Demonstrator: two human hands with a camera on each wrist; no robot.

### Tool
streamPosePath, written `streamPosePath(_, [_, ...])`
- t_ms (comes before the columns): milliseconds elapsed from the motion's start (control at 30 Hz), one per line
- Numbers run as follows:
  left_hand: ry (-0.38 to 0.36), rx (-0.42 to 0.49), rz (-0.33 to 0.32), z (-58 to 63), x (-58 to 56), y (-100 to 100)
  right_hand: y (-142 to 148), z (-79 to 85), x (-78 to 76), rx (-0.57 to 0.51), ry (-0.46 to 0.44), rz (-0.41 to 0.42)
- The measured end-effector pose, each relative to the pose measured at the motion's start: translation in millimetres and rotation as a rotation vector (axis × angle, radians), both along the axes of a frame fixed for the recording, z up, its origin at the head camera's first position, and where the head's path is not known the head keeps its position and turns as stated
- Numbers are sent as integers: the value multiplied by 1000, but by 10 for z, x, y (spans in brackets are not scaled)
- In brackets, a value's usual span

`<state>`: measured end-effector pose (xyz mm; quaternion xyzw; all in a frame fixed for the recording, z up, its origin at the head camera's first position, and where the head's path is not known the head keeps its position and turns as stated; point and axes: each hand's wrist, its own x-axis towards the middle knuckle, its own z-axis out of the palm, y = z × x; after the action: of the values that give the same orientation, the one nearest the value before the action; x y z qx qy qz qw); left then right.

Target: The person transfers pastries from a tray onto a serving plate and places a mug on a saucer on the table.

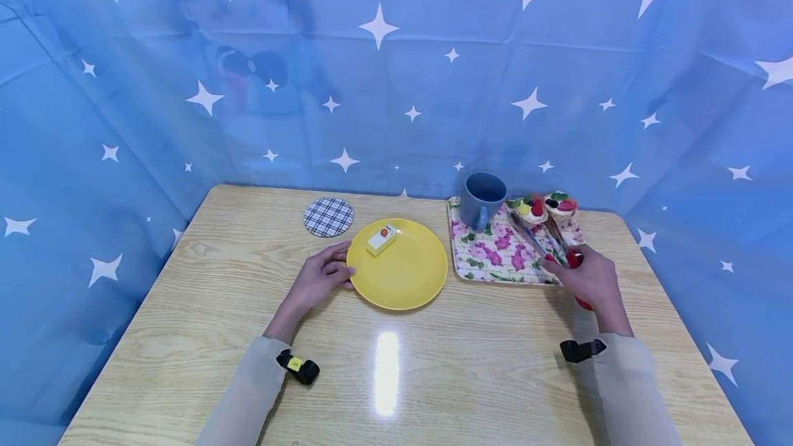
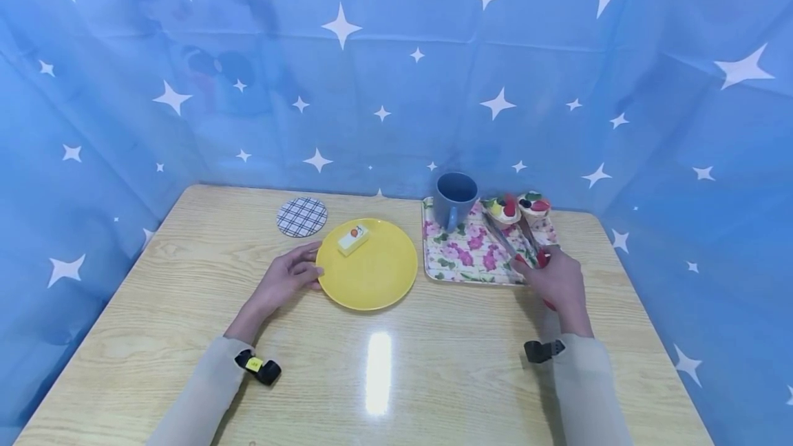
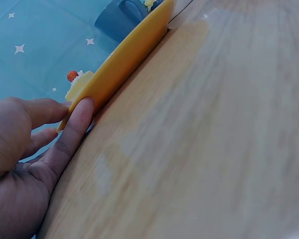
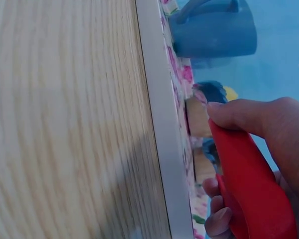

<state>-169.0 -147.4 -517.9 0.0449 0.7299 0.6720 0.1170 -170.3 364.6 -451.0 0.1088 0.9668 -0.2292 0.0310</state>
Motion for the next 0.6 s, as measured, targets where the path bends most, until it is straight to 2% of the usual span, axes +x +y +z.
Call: streamPosePath(600, [-11, 21, -4, -20, -5, -4, -37, -48, -121, -5, 43, 28])
